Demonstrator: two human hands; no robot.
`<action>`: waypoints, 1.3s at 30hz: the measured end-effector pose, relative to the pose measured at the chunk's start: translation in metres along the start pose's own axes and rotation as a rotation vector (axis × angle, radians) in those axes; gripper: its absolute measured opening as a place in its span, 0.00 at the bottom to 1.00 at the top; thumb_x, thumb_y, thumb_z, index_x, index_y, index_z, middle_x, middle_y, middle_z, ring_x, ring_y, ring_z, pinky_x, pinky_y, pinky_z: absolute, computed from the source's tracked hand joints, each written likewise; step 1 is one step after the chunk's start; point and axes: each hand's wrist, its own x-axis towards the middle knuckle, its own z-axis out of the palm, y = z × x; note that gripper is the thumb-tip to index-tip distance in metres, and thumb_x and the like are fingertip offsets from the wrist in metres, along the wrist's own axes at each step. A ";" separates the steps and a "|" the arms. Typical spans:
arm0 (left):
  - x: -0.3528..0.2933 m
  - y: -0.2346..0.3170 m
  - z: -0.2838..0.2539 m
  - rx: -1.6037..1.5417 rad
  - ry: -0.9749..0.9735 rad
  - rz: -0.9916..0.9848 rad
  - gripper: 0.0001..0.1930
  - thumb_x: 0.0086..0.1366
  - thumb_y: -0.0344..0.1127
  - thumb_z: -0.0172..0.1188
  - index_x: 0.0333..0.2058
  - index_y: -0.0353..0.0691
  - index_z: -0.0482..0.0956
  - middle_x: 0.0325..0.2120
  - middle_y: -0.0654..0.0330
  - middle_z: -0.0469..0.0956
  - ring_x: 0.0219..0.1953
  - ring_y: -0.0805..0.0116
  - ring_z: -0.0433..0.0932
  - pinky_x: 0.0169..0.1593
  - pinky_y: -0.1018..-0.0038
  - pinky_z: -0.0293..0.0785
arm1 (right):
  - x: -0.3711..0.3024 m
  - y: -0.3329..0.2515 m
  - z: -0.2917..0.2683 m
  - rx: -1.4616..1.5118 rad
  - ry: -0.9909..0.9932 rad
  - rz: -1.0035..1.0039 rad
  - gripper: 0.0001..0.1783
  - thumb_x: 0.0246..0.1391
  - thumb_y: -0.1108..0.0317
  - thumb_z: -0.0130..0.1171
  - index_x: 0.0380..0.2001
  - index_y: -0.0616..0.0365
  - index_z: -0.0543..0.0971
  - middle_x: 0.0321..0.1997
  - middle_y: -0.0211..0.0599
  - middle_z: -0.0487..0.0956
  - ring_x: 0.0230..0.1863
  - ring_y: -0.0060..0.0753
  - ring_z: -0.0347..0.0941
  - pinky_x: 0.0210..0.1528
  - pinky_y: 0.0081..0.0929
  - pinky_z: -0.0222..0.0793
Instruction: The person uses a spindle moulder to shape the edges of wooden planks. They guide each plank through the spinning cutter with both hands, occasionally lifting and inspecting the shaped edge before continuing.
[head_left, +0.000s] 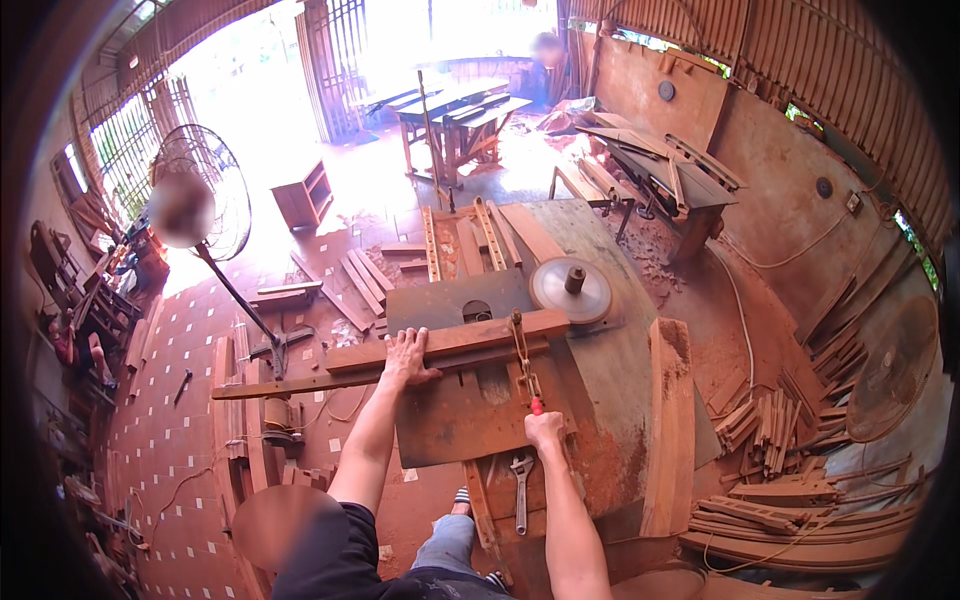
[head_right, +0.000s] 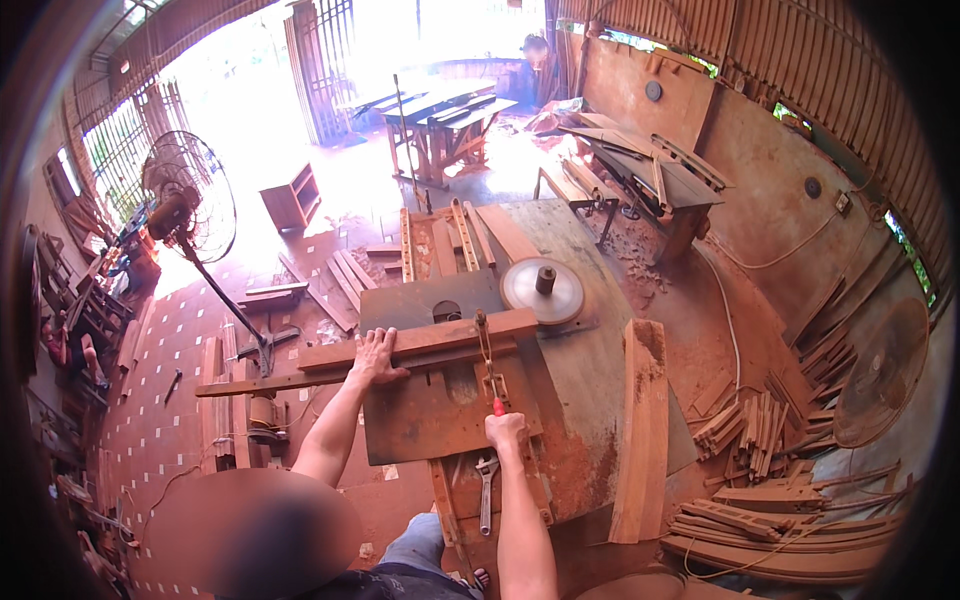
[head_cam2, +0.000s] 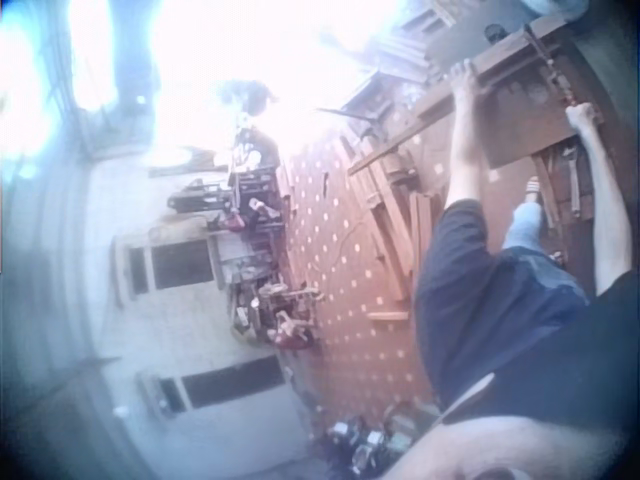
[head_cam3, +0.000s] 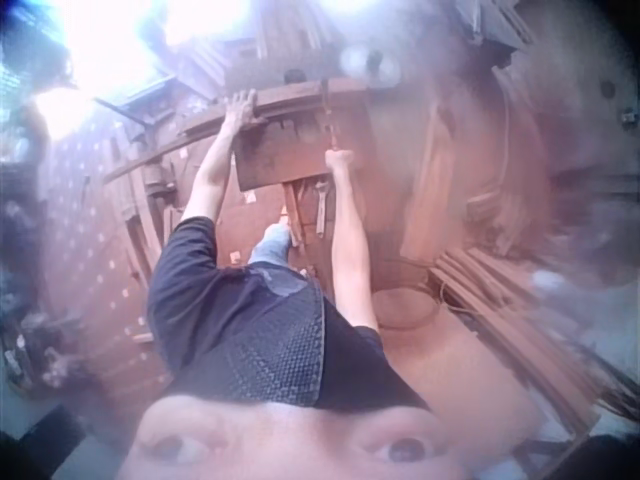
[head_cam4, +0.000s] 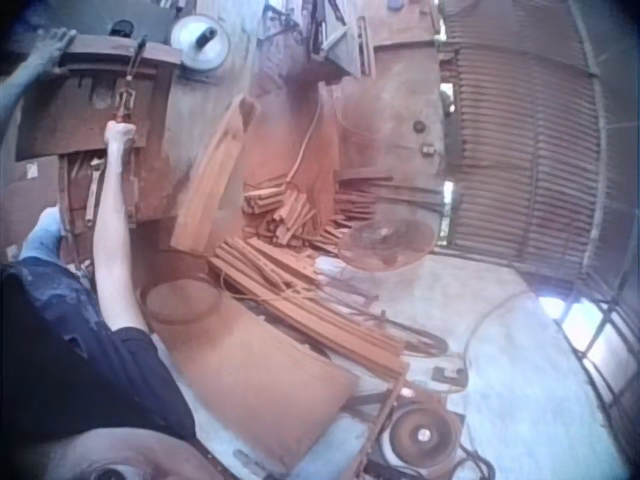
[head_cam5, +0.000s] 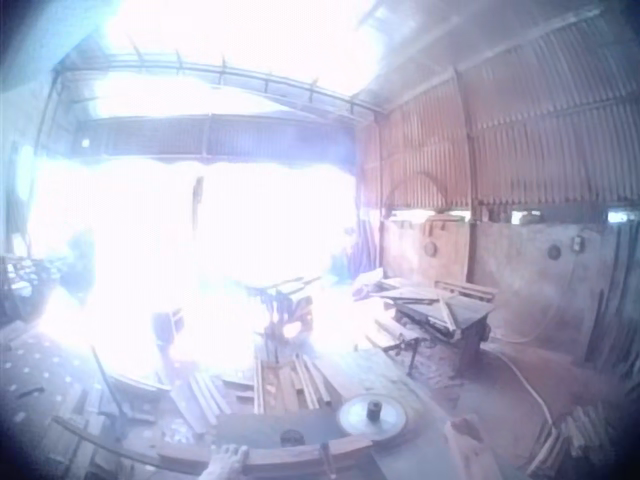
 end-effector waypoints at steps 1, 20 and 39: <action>0.003 -0.001 0.002 0.005 0.004 0.005 0.60 0.45 0.67 0.79 0.71 0.43 0.59 0.63 0.49 0.67 0.69 0.44 0.64 0.70 0.31 0.54 | 0.003 -0.002 0.000 0.009 -0.024 0.002 0.22 0.53 0.61 0.59 0.39 0.73 0.86 0.48 0.72 0.84 0.56 0.67 0.82 0.57 0.51 0.78; 0.018 -0.003 0.005 0.031 -0.044 -0.007 0.62 0.46 0.66 0.79 0.72 0.43 0.56 0.64 0.49 0.65 0.70 0.43 0.62 0.72 0.30 0.53 | 0.016 -0.004 0.008 0.029 -0.008 0.010 0.23 0.51 0.55 0.65 0.37 0.69 0.88 0.45 0.68 0.85 0.52 0.63 0.85 0.53 0.47 0.81; 0.026 -0.004 0.011 0.018 -0.035 0.019 0.63 0.44 0.64 0.79 0.73 0.42 0.56 0.63 0.51 0.65 0.68 0.45 0.62 0.70 0.33 0.55 | 0.014 -0.014 -0.004 0.034 -0.106 0.054 0.22 0.54 0.56 0.63 0.41 0.65 0.88 0.49 0.63 0.86 0.54 0.63 0.84 0.57 0.50 0.81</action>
